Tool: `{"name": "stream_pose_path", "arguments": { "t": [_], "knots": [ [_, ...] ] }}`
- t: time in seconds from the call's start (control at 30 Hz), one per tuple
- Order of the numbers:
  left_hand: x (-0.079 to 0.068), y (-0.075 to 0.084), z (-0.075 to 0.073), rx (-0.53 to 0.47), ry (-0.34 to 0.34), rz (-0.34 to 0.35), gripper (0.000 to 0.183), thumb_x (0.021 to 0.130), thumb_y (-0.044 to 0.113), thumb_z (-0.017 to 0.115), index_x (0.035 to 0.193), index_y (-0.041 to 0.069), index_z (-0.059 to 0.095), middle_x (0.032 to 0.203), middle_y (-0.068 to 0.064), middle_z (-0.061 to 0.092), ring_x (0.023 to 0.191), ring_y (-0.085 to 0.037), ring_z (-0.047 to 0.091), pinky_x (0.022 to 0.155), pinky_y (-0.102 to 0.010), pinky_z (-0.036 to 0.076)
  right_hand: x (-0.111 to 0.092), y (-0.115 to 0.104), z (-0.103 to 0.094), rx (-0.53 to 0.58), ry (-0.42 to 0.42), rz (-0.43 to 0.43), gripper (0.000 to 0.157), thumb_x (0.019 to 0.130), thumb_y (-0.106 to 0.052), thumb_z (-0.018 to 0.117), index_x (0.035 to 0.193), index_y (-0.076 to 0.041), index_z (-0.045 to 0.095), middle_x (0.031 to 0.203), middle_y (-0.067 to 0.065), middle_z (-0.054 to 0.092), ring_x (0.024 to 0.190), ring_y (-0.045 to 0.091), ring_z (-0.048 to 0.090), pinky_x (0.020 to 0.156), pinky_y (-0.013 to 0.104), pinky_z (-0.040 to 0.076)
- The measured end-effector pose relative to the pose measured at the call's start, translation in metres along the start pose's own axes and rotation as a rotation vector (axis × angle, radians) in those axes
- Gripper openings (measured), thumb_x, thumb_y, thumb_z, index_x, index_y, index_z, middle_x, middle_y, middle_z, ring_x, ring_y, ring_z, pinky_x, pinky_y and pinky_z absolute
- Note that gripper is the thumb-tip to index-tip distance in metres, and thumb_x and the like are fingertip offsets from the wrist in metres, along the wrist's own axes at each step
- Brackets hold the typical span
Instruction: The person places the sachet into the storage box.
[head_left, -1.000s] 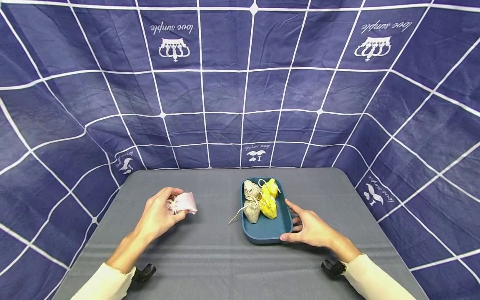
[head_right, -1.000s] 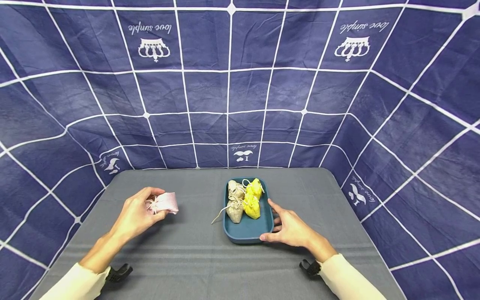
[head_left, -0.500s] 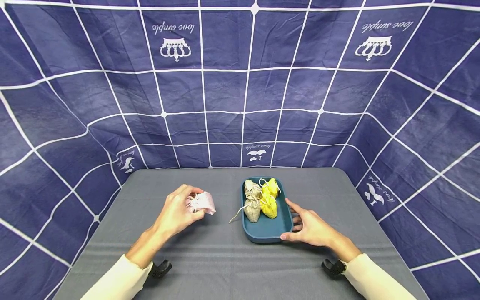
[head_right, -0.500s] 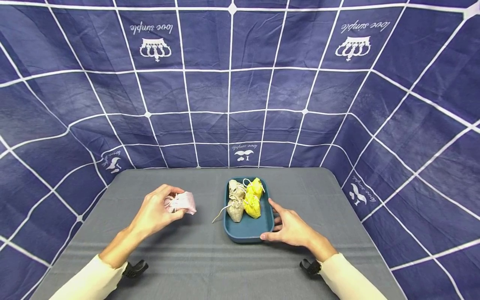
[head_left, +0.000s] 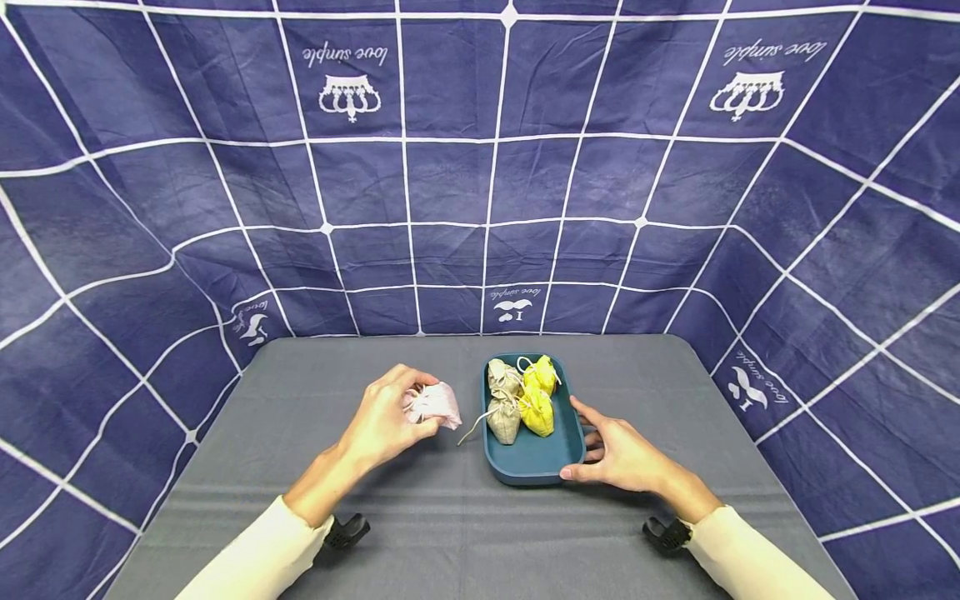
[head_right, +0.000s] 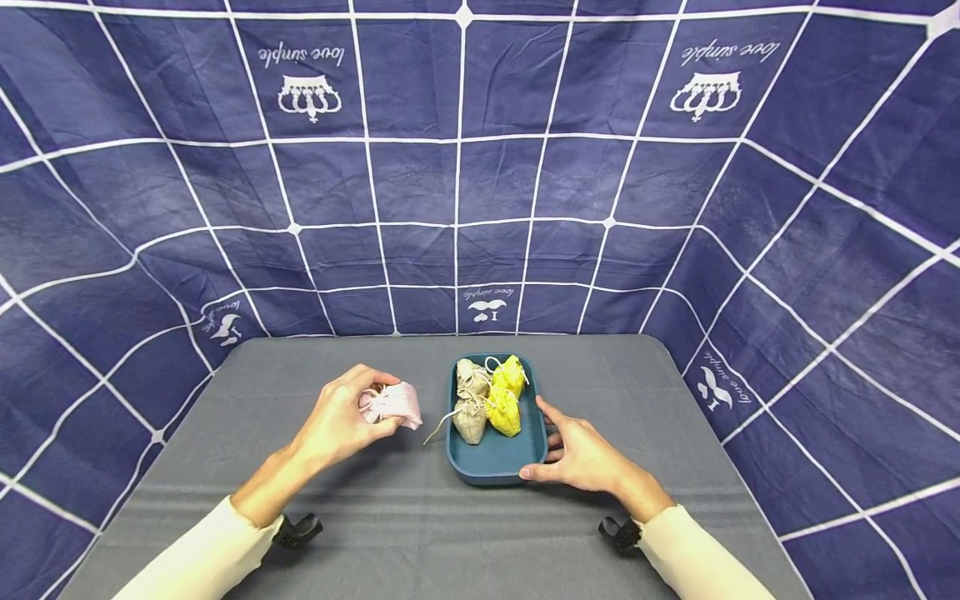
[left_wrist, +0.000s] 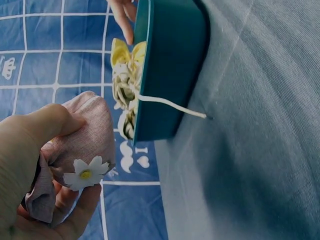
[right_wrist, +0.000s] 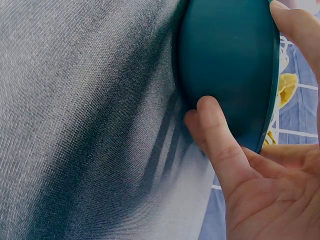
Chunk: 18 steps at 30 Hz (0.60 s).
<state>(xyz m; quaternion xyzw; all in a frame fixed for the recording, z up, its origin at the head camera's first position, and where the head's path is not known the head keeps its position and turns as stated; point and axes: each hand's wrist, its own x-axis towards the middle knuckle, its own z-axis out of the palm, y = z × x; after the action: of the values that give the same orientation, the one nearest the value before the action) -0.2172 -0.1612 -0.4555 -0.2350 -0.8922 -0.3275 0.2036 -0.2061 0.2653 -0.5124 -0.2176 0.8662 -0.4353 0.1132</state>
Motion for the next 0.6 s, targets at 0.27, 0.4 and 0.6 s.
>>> {"name": "stream_pose_path", "arguments": {
  "t": [0.27,0.4,0.6],
  "knots": [
    [0.007,0.011,0.014,-0.024,-0.027,0.036,0.052,0.075,0.011,0.105,0.122,0.013,0.083,0.112,0.000,0.079,0.097,-0.015,0.072,0.085,-0.034,0.060,0.001,-0.001,-0.001,0.003,-0.010,0.012,0.127,0.091,-0.037,0.102,0.181,0.006,0.024,0.152,0.034,0.069,0.114,0.026,0.087,0.093,0.026,0.069],
    [0.009,0.016,0.019,-0.033,-0.048,0.053,0.053,0.077,0.016,0.108,0.123,0.013,0.082,0.115,-0.001,0.079,0.098,-0.016,0.073,0.086,-0.034,0.061,0.002,-0.001,-0.001,0.007,-0.018,0.015,0.127,0.092,-0.037,0.102,0.181,0.006,0.023,0.147,0.032,0.073,0.113,0.025,0.087,0.094,0.026,0.069],
    [0.012,0.023,0.026,-0.043,-0.080,0.084,0.054,0.079,0.022,0.110,0.125,0.014,0.082,0.115,0.000,0.079,0.100,-0.016,0.073,0.087,-0.035,0.062,0.002,-0.002,-0.001,0.015,-0.021,0.017,0.127,0.092,-0.037,0.102,0.181,0.007,0.023,0.143,0.031,0.075,0.113,0.025,0.087,0.094,0.026,0.069]
  ]
}}
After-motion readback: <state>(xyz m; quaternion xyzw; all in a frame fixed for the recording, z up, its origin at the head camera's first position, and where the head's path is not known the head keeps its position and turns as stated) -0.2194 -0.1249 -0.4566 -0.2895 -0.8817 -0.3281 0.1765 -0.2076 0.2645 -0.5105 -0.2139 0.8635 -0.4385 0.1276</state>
